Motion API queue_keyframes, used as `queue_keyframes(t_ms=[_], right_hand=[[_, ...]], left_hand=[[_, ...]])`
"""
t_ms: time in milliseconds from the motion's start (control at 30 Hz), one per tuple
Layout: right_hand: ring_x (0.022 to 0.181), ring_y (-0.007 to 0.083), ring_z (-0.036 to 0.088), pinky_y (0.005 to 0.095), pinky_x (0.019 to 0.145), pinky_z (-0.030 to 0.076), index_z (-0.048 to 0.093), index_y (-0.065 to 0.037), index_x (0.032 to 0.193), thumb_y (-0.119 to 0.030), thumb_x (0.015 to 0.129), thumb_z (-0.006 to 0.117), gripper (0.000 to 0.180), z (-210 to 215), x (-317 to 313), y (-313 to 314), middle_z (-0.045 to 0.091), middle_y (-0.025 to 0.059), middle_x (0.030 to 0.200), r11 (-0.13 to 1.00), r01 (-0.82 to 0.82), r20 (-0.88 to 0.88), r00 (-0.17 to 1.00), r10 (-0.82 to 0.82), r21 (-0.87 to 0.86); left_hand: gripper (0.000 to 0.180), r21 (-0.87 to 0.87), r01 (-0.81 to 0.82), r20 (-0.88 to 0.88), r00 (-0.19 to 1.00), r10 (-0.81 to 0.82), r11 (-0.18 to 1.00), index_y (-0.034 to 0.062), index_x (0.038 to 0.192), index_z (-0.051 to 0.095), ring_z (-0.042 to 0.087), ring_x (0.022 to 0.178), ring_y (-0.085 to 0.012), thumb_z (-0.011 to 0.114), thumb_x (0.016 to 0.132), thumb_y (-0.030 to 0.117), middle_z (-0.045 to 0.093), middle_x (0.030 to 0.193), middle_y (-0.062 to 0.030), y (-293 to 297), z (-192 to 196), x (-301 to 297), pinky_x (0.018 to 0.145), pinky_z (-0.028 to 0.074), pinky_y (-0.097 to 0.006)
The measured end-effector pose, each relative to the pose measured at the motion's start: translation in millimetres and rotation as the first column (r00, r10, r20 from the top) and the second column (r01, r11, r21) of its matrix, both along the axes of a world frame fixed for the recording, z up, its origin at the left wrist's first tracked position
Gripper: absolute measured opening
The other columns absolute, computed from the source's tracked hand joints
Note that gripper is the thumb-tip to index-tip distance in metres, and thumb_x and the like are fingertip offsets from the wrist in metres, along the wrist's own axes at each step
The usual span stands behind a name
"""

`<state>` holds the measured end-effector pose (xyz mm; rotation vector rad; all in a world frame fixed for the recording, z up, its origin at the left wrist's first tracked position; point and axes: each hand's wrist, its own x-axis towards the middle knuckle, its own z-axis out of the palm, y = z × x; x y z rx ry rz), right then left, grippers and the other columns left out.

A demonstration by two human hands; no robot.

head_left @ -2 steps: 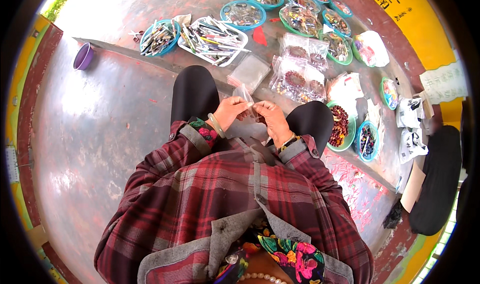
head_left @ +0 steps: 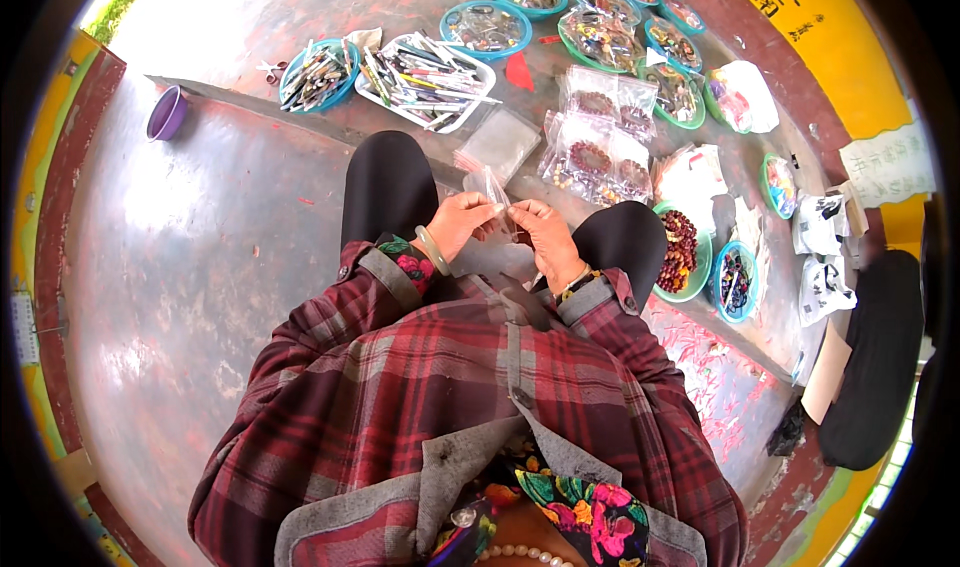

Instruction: The person sits on the floor and repeatedly picks up strings of red beads, places them into small clear plastic bags, and sets the filled bags down on the floor. The workspace is surrounded by bowls of beads and other craft supplies.

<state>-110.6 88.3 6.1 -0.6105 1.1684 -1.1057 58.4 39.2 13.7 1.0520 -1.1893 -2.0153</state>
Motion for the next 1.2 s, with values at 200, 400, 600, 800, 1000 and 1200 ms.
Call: queue_keyframes(t_ms=[200,400,600,800,1000,1200], right_hand=[[0.066,0.0084,0.057,0.0292,0.056,0.044,0.058,-0.004,0.088,-0.019,0.087,0.054,0.015,-5,-7,-5,0.061,0.0009,0.074,0.992,0.118,-0.189,0.974,-0.122,-0.033],[0.067,0.0283,0.06,0.0406,0.061,0.046,0.055,-0.006,0.087,-0.017,0.085,0.053,0.011,-2,-2,-7,0.062,0.0115,0.076,0.877,-0.304,-0.886,0.4,-0.235,-0.371],[0.079,0.0316,0.057,0.0412,0.066,0.046,0.054,-0.008,0.086,-0.014,0.079,0.055,0.009,13,9,-5,0.059,0.0106,0.079,0.781,-0.511,-0.92,0.335,-0.203,-0.359],[0.082,0.032,0.057,0.0425,0.069,0.045,0.054,-0.007,0.086,-0.009,0.075,0.053,0.011,15,4,-1,0.058,0.0116,0.082,0.805,-0.481,-0.929,0.292,-0.225,-0.346],[0.08,0.0341,0.056,0.0428,0.069,0.045,0.058,-0.007,0.08,-0.014,0.073,0.053,0.012,0,-10,-7,0.057,0.0146,0.081,0.928,-0.338,-0.981,0.163,-0.103,-0.154],[0.072,0.0376,0.059,0.0492,0.063,0.045,0.058,-0.005,0.081,-0.022,0.079,0.052,0.018,1,-9,-6,0.061,0.0178,0.072,0.956,-0.262,-0.968,0.244,-0.063,-0.129]], left_hand=[[0.011,0.061,-0.052,0.053,0.997,0.049,0.997,0.0051,0.088,0.059,0.057,0.07,-0.0094,0.06,0.083,0.015,0.06,0.079,-0.0016,-6,-20,2,0.057,0.045,-0.023],[0.026,-0.127,-0.082,0.394,0.91,0.126,0.989,0.0006,0.098,0.056,0.059,0.078,-0.0155,0.064,0.078,0.013,0.06,0.089,-0.0068,-6,-13,-1,0.064,0.048,-0.027],[0.02,-0.75,-0.027,0.392,0.787,0.476,0.661,0.0018,0.093,0.061,0.053,0.099,-0.0187,0.061,0.074,0.005,0.056,0.106,-0.0118,-9,-30,5,0.079,0.045,-0.032],[0.014,-0.571,-0.152,0.251,0.903,0.348,0.807,0.0029,0.078,0.064,0.057,0.089,-0.0234,0.053,0.073,-0.006,0.054,0.108,-0.0123,-9,-39,3,0.08,0.045,-0.033],[0.016,-0.878,0.179,0.374,0.835,0.403,0.445,0.0001,0.074,0.059,0.061,0.076,-0.0214,0.046,0.07,-0.01,0.06,0.091,-0.0123,-13,-47,10,0.06,0.05,-0.032],[0.009,-0.514,0.228,0.487,0.871,0.062,0.827,-0.0018,0.081,0.054,0.062,0.07,-0.0299,0.054,0.072,-0.001,0.062,0.077,-0.0172,-5,-35,2,0.06,0.048,-0.037]])
